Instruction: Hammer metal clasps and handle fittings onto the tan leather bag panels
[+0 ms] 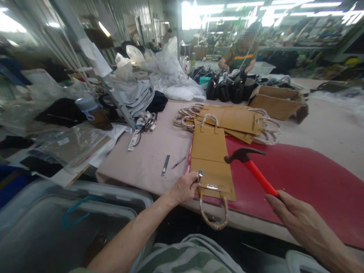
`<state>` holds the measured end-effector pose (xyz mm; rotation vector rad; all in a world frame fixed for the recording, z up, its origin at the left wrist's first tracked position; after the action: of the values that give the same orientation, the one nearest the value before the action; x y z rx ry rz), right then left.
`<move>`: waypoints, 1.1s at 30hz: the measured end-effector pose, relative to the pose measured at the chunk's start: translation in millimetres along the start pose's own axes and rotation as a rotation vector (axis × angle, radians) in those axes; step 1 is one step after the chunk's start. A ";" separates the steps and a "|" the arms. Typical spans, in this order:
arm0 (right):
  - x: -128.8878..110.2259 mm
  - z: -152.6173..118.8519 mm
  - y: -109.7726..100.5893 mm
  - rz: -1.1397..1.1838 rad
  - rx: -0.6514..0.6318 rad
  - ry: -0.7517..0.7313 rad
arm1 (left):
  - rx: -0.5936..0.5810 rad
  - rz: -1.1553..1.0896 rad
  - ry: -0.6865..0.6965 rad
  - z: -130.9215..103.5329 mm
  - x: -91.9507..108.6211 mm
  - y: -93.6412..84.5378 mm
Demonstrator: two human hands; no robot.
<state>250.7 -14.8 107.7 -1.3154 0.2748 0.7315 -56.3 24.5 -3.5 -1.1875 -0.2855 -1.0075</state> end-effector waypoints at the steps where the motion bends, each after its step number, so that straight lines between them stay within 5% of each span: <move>1: 17.5 1.2 3.2 0.020 -0.033 0.070 | 0.000 -0.001 0.005 0.0 0.1 -0.3; 3: 54.8 1.3 11.3 0.021 -0.095 0.331 | 0.004 -0.002 0.016 -0.1 0.3 -1.1; 6: 87.1 1.5 20.5 -0.145 -0.063 0.461 | 0.016 -0.004 0.023 -0.8 0.3 -1.7; 11: 62.4 9.6 51.7 -0.141 0.086 0.116 | 0.014 0.005 0.014 -2.5 0.8 -3.3; 14: 32.0 9.7 89.1 -0.007 0.043 -0.112 | -0.013 0.007 0.021 -4.3 1.9 -6.3; 19: 14.6 0.4 129.6 0.007 0.042 -0.145 | -0.029 -0.074 0.052 -11.2 6.9 -5.3; 23: 18.8 -1.4 130.4 0.014 0.043 -0.136 | 0.182 -0.308 -0.343 -12.6 -8.6 -8.0; 26: 19.2 -0.3 127.5 0.013 0.045 -0.138 | 0.326 -0.382 -0.642 -13.8 -31.1 -28.5; 29: 17.5 0.3 126.4 0.021 0.054 -0.142 | 0.283 -0.032 -0.773 -14.3 -54.3 -68.6; 33: 17.6 0.4 126.7 0.023 0.065 -0.160 | 0.065 0.681 -0.831 -14.2 -74.4 -116.1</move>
<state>184.6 0.5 -0.7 -1.1864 0.1840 0.8354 -191.8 46.9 15.1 -1.4553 -0.5069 0.1199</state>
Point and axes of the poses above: each hand's wrist, its own z-axis towards the middle knuckle, its own y-axis out of the palm, x = y × z, the point moved 3 cm from there along z, towards the middle knuckle, and after that the axes turned 13 degrees about z, right-handed, at the moved point
